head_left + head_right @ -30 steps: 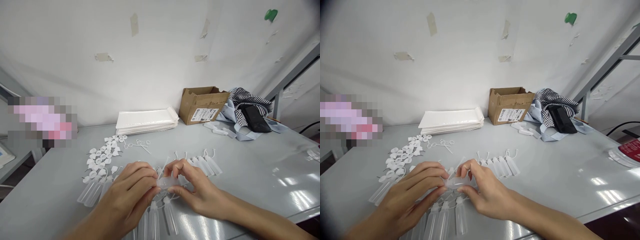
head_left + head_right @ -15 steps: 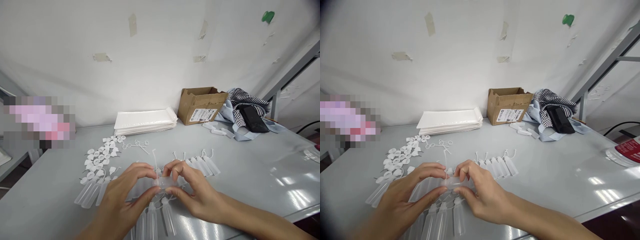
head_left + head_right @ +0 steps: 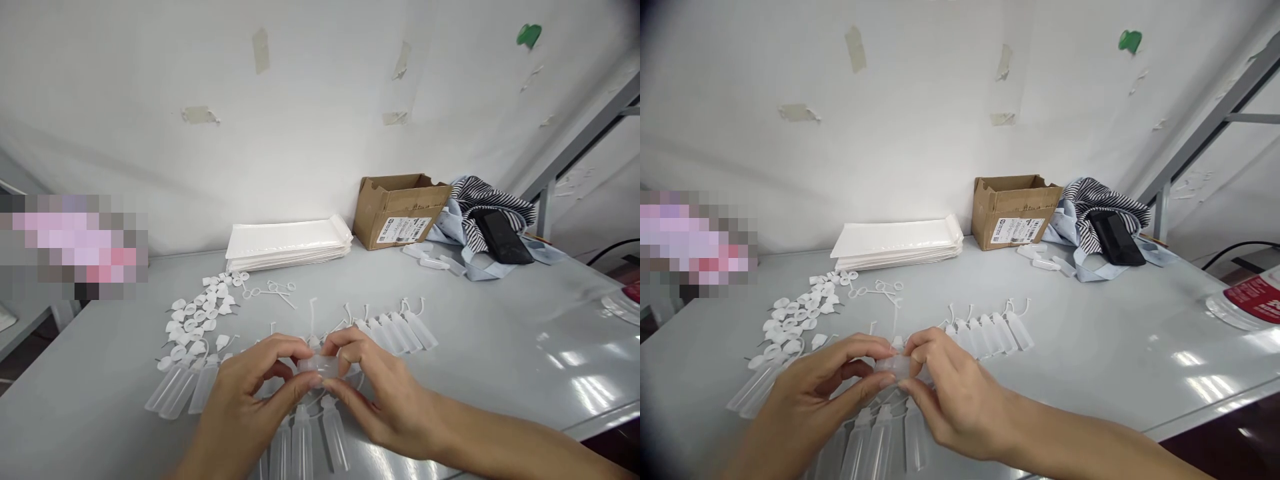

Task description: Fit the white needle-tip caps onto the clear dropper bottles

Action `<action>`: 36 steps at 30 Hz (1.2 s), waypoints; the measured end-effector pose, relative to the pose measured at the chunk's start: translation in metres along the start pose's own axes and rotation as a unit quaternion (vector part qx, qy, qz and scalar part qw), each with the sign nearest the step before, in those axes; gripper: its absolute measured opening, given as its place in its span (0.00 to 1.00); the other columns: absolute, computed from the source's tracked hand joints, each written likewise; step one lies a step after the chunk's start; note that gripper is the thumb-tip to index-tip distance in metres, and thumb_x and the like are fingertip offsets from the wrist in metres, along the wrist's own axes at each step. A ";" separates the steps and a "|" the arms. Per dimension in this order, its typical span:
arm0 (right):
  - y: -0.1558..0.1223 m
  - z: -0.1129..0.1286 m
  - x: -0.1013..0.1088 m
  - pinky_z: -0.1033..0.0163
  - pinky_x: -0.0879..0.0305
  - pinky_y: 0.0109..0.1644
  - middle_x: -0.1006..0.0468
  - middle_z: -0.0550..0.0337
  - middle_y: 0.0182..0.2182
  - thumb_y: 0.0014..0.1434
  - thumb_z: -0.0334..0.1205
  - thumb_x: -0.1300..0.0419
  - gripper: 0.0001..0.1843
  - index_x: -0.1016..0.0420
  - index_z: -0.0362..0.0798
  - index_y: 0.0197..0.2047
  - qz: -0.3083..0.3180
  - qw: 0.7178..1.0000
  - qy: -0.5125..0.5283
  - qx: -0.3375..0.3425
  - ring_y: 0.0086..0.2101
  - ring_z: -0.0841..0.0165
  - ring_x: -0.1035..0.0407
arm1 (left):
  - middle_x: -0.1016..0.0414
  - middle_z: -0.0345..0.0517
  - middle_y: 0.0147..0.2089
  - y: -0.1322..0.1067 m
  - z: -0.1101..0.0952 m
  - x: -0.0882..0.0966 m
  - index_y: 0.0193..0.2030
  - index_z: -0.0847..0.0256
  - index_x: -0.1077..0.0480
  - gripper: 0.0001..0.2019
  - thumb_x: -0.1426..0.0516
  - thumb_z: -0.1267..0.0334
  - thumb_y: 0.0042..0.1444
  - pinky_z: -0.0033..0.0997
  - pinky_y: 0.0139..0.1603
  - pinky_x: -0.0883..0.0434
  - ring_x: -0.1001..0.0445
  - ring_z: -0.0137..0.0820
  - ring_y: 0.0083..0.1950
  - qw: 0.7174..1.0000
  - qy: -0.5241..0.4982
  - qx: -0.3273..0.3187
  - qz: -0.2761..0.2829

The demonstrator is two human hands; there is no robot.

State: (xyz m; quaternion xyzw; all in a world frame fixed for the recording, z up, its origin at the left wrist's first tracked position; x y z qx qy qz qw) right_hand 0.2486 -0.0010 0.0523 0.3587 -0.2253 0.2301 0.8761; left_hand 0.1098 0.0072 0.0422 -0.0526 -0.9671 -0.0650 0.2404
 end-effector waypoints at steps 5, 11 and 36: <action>-0.002 -0.003 0.000 0.64 0.31 0.46 0.31 0.54 0.42 0.60 0.31 0.41 0.13 0.42 0.48 0.45 0.008 1.000 0.017 -0.001 0.43 0.69 0.32 | 0.23 0.37 0.34 0.001 0.004 0.000 0.31 0.55 0.24 0.06 0.38 0.57 0.50 0.23 0.35 0.28 0.27 0.29 0.33 0.991 -0.102 0.084 0.016; 0.001 0.014 0.008 0.65 0.30 0.48 0.29 0.49 0.44 0.58 0.38 0.36 0.19 0.38 0.43 0.49 0.062 0.995 -0.005 0.074 0.45 0.68 0.32 | 0.29 0.36 0.29 0.002 0.018 -0.007 0.33 0.56 0.26 0.10 0.36 0.54 0.50 0.22 0.29 0.35 0.34 0.25 0.29 0.964 -0.188 0.155 0.111; 0.002 0.026 0.024 0.57 0.31 0.48 0.25 0.41 0.50 0.64 0.36 0.43 0.16 0.33 0.39 0.54 -0.006 0.959 -0.244 0.141 0.50 0.61 0.30 | 0.25 0.44 0.52 -0.006 -0.013 -0.007 0.57 0.50 0.34 0.18 0.42 0.61 0.59 0.33 0.48 0.25 0.25 0.33 0.47 0.988 0.034 -0.144 0.050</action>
Point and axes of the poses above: each hand's wrist, its own y-axis towards the middle knuckle, its own x-axis out of the back of the hand, z = x × y, the point moved 8 cm from there along y, towards the middle knuckle
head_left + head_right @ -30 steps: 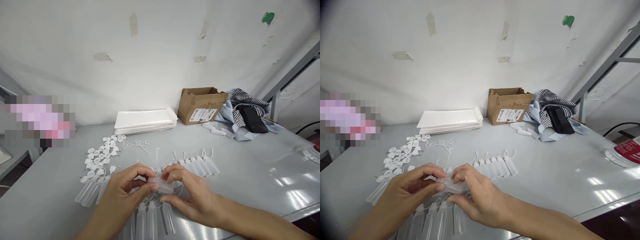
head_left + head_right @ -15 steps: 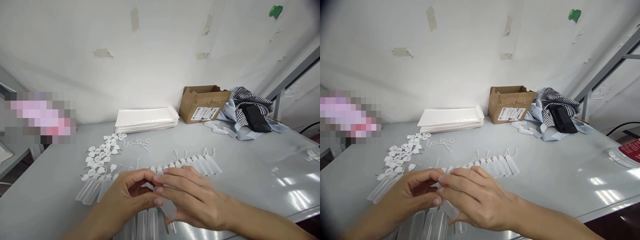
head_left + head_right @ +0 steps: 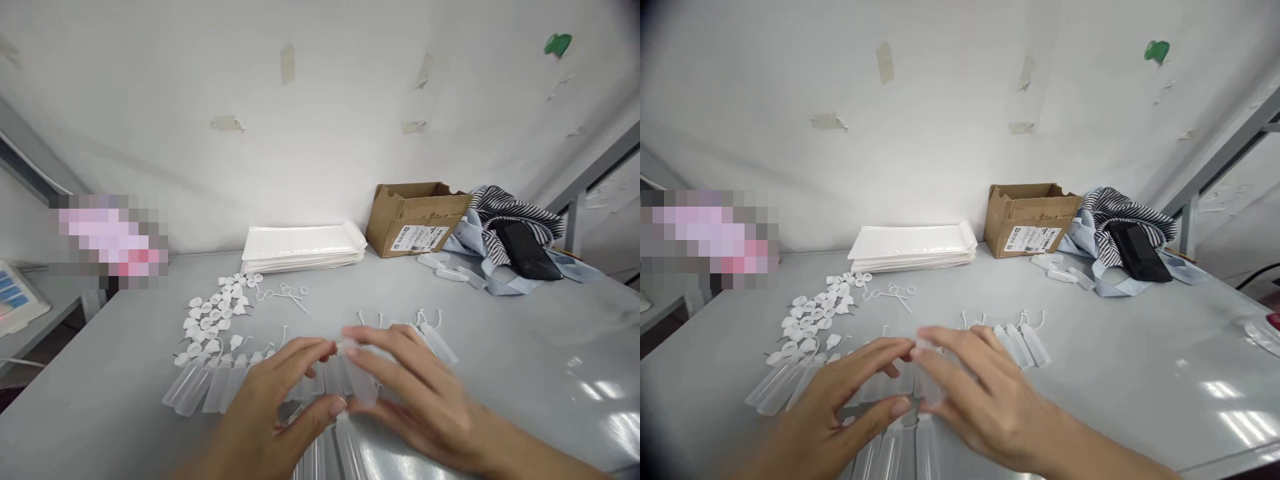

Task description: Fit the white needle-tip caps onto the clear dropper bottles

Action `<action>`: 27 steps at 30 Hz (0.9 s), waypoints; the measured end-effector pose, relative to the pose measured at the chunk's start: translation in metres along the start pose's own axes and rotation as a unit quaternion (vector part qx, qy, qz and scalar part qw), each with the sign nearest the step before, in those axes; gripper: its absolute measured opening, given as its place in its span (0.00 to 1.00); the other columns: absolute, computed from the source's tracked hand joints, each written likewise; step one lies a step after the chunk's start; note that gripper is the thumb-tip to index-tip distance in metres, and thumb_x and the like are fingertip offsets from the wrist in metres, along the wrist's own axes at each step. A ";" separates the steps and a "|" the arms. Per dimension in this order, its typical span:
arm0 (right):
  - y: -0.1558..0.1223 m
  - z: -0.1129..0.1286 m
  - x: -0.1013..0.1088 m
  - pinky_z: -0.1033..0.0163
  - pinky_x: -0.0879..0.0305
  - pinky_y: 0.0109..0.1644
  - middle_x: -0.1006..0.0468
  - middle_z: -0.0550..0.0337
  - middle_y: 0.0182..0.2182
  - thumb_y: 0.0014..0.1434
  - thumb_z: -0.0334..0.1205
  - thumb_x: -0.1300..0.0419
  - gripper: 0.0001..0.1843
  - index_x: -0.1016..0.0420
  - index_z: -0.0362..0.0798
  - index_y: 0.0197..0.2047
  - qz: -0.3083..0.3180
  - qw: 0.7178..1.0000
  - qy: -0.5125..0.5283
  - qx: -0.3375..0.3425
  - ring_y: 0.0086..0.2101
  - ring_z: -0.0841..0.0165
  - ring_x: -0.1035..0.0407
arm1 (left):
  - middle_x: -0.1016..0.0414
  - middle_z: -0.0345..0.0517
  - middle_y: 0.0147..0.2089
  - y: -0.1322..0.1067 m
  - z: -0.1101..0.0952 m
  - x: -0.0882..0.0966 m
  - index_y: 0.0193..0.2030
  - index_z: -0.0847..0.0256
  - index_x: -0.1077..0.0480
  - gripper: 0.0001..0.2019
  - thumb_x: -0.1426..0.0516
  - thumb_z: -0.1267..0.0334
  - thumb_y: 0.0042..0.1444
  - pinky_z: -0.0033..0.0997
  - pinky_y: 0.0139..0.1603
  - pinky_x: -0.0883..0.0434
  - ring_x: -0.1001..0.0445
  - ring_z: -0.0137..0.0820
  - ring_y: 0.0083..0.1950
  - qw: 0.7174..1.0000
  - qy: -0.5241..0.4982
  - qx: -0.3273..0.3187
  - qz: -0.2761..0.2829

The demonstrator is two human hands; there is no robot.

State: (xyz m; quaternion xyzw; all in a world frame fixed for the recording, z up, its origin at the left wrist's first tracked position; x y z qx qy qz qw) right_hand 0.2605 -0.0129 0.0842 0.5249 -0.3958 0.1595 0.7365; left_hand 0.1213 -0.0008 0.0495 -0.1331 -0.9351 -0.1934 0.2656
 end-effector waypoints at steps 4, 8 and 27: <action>-0.010 -0.030 0.012 0.58 0.31 0.52 0.31 0.43 0.54 0.61 0.34 0.40 0.24 0.38 0.44 0.59 -0.028 0.995 -0.001 -0.098 0.52 0.61 0.32 | 0.25 0.51 0.46 -0.010 -0.019 -0.018 0.55 0.60 0.35 0.19 0.47 0.52 0.62 0.36 0.44 0.26 0.29 0.39 0.46 0.966 0.175 -0.189 -0.008; -0.016 -0.043 0.009 0.57 0.28 0.51 0.32 0.46 0.56 0.62 0.36 0.41 0.24 0.39 0.49 0.60 0.023 0.991 0.003 -0.129 0.52 0.60 0.32 | 0.26 0.47 0.39 -0.018 -0.016 -0.040 0.48 0.60 0.31 0.11 0.51 0.62 0.64 0.35 0.37 0.28 0.32 0.36 0.37 0.945 0.260 -0.195 0.049; -0.015 -0.030 -0.013 0.55 0.28 0.51 0.32 0.45 0.55 0.62 0.45 0.41 0.22 0.36 0.47 0.58 0.169 0.975 0.067 -0.130 0.52 0.60 0.32 | 0.27 0.51 0.36 -0.037 -0.014 -0.063 0.43 0.65 0.30 0.13 0.55 0.72 0.60 0.37 0.32 0.32 0.30 0.40 0.35 0.893 0.382 -0.219 0.095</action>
Point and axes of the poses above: each hand's wrist, its own y-axis towards the middle knuckle, its own x-axis out of the back of the hand, z = x × y, the point moved 8 cm from there along y, towards the middle knuckle
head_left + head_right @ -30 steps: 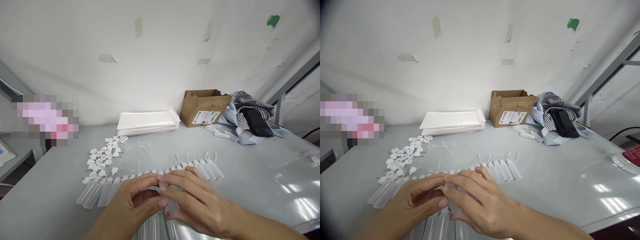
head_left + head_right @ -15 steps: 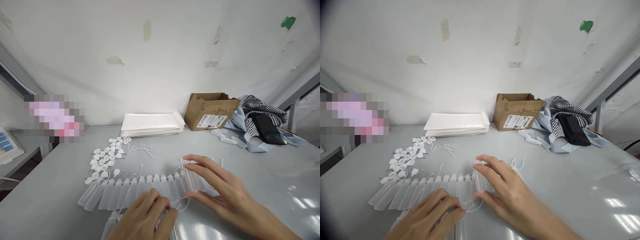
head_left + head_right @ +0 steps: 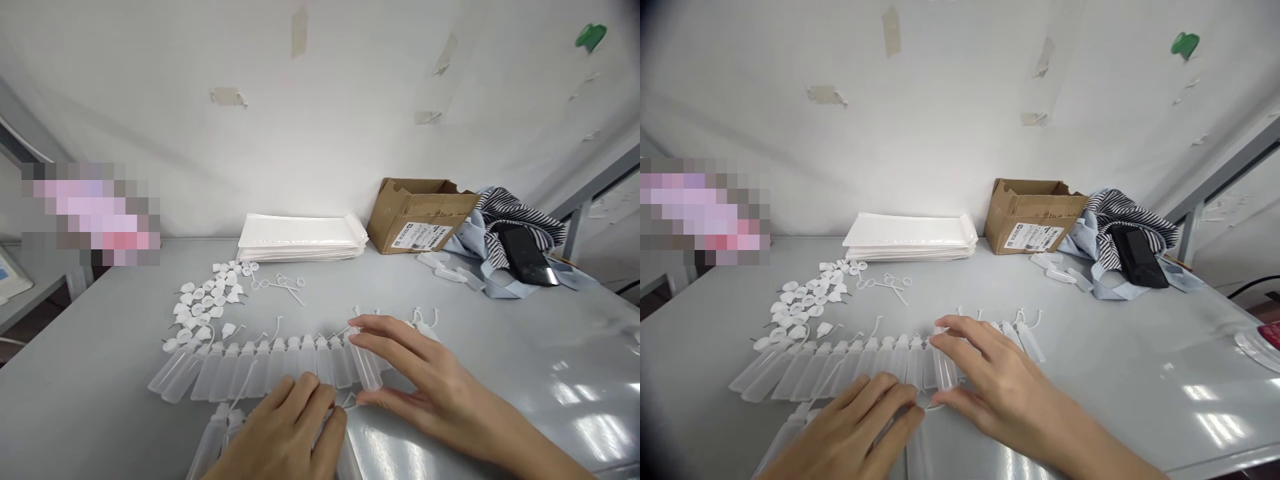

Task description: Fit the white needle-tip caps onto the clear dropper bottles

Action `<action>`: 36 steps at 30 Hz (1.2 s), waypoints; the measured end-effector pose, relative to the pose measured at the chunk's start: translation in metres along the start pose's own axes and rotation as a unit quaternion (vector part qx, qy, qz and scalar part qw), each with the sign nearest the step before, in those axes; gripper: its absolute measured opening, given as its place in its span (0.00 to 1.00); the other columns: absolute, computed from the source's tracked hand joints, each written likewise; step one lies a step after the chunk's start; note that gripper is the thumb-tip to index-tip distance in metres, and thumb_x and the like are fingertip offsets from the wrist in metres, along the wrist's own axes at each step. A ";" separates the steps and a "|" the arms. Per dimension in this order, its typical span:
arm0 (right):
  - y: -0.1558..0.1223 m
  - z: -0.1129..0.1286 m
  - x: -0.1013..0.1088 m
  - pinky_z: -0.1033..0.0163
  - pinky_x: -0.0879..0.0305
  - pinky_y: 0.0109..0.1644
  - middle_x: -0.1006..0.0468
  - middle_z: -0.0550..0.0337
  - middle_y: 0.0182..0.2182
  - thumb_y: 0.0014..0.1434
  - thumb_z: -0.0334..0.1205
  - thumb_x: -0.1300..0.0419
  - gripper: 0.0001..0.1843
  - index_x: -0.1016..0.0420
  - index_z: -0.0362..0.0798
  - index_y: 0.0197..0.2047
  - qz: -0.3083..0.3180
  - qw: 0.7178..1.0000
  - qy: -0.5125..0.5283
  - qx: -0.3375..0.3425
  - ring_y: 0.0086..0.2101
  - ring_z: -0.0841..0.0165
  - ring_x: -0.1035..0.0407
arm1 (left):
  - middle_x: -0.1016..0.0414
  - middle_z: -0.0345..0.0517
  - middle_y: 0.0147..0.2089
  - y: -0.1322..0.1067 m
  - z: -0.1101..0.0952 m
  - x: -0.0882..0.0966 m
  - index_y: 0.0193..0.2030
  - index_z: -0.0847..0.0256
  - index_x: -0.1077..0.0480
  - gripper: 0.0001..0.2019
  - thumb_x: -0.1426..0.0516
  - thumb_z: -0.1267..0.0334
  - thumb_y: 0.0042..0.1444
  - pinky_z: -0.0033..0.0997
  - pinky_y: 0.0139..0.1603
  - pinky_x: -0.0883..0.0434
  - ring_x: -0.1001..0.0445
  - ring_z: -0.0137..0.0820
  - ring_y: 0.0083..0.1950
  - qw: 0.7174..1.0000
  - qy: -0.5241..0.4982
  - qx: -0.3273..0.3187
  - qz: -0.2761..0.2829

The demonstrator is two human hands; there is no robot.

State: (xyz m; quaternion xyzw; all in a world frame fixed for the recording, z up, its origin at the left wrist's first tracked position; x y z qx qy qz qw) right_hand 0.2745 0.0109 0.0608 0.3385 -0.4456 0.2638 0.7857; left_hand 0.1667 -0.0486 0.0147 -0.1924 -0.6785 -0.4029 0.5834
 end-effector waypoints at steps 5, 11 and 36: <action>0.000 0.000 0.001 0.53 0.27 0.50 0.31 0.46 0.54 0.61 0.43 0.40 0.22 0.36 0.47 0.57 -0.009 1.000 -0.002 0.006 0.51 0.59 0.31 | 0.26 0.52 0.37 -0.001 0.000 0.006 0.42 0.65 0.29 0.16 0.58 0.72 0.61 0.37 0.33 0.33 0.29 0.40 0.36 0.998 0.040 0.005 -0.044; 0.001 0.004 0.001 0.53 0.26 0.48 0.30 0.44 0.54 0.62 0.41 0.41 0.22 0.36 0.46 0.57 -0.011 1.000 -0.003 0.019 0.50 0.58 0.30 | 0.24 0.55 0.40 -0.005 -0.004 0.014 0.45 0.66 0.28 0.21 0.63 0.73 0.64 0.38 0.36 0.34 0.28 0.42 0.41 0.993 0.090 -0.001 -0.069; -0.011 0.024 -0.015 0.62 0.27 0.46 0.27 0.49 0.51 0.54 0.46 0.34 0.25 0.31 0.45 0.53 0.154 0.987 0.036 0.026 0.46 0.61 0.27 | 0.29 0.48 0.40 -0.008 0.010 0.008 0.43 0.61 0.30 0.21 0.54 0.45 0.64 0.38 0.37 0.31 0.34 0.40 0.39 0.996 -0.064 0.052 0.038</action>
Point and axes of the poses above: each hand's wrist, its own y-axis towards the middle knuckle, its own x-axis out of the back of the hand, z = x × y, the point moved 8 cm from there along y, towards the middle knuckle
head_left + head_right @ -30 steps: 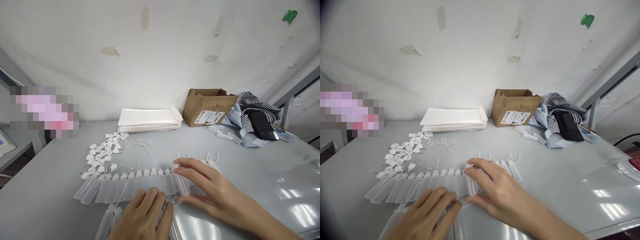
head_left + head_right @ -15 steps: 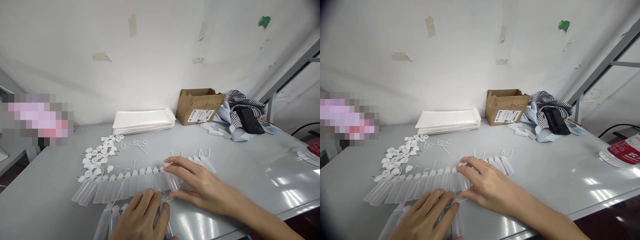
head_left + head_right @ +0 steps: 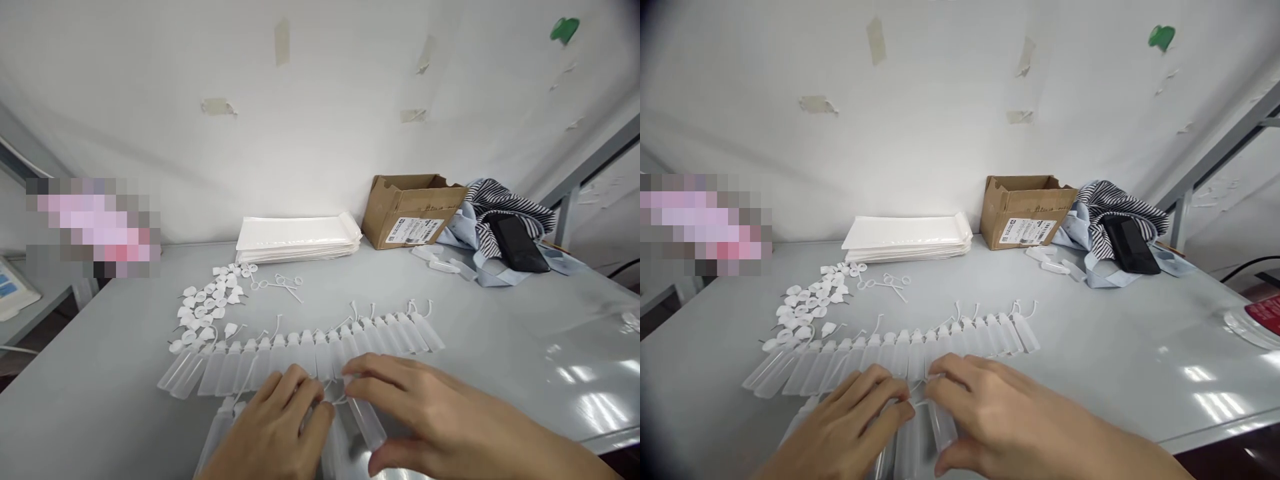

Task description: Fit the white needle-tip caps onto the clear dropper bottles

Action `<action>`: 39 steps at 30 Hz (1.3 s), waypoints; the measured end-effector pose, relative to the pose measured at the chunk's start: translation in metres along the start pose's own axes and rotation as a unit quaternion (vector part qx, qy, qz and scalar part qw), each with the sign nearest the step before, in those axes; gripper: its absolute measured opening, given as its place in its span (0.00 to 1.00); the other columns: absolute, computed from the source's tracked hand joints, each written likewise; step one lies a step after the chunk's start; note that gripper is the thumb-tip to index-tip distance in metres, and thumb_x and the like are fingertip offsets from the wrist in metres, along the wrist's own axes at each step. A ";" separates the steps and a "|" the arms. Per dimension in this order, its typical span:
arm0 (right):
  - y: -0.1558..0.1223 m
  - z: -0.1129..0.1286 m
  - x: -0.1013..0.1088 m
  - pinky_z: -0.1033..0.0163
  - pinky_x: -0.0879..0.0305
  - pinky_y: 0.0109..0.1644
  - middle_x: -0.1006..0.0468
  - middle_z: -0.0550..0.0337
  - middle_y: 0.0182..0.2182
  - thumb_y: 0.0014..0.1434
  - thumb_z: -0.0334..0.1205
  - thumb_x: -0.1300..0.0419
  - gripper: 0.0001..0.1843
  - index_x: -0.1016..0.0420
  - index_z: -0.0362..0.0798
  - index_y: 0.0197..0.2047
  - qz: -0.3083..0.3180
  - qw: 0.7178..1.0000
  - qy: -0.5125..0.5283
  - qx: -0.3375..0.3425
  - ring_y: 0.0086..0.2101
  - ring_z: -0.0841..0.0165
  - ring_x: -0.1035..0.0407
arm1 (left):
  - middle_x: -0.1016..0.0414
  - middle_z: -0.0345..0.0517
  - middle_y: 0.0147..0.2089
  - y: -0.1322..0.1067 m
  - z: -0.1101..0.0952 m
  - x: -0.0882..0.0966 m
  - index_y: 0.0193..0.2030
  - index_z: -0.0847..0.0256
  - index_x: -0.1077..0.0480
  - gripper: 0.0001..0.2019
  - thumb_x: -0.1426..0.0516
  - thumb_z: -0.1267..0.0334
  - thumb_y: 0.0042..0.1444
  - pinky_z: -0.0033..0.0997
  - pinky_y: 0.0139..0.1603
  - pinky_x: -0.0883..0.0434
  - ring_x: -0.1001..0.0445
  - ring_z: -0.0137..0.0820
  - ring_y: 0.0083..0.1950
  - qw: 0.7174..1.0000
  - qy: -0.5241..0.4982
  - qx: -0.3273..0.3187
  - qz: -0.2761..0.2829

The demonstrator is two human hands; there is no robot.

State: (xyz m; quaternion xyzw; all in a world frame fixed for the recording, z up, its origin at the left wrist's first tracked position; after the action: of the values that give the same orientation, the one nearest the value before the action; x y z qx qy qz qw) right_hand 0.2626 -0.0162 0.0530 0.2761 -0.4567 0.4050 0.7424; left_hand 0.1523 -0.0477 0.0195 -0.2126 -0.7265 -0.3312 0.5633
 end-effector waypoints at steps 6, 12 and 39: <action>0.001 0.014 -0.005 0.63 0.30 0.51 0.24 0.46 0.49 0.59 0.45 0.38 0.22 0.30 0.40 0.52 -0.038 0.998 -0.021 0.044 0.47 0.62 0.27 | 0.29 0.48 0.34 0.002 -0.003 0.006 0.38 0.63 0.29 0.24 0.60 0.49 0.67 0.37 0.34 0.34 0.34 0.39 0.36 0.997 0.016 -0.021 -0.076; -0.001 0.019 -0.001 0.65 0.31 0.53 0.23 0.45 0.48 0.65 0.46 0.47 0.20 0.28 0.38 0.51 -0.059 0.995 -0.034 0.071 0.47 0.64 0.27 | 0.30 0.47 0.30 -0.002 -0.001 -0.002 0.34 0.62 0.30 0.27 0.64 0.50 0.67 0.36 0.31 0.38 0.35 0.38 0.33 0.987 0.029 -0.019 -0.154; 0.011 0.016 -0.022 0.61 0.32 0.54 0.26 0.44 0.49 0.65 0.38 0.47 0.18 0.32 0.38 0.54 0.058 0.996 0.051 0.040 0.50 0.61 0.31 | 0.27 0.50 0.34 -0.009 -0.007 0.001 0.37 0.62 0.29 0.13 0.55 0.72 0.61 0.37 0.31 0.33 0.30 0.41 0.36 0.993 0.090 -0.034 -0.074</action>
State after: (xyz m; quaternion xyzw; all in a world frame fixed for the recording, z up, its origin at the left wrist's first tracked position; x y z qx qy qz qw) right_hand 0.2406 -0.0306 0.0400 0.2576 -0.4174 0.4791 0.7279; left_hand 0.1507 -0.0596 0.0189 -0.1465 -0.6747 -0.4142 0.5931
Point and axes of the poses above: each hand's wrist, its own y-axis towards the middle knuckle, its own x-axis out of the back of the hand, z = x × y, the point moved 8 cm from there along y, towards the middle knuckle
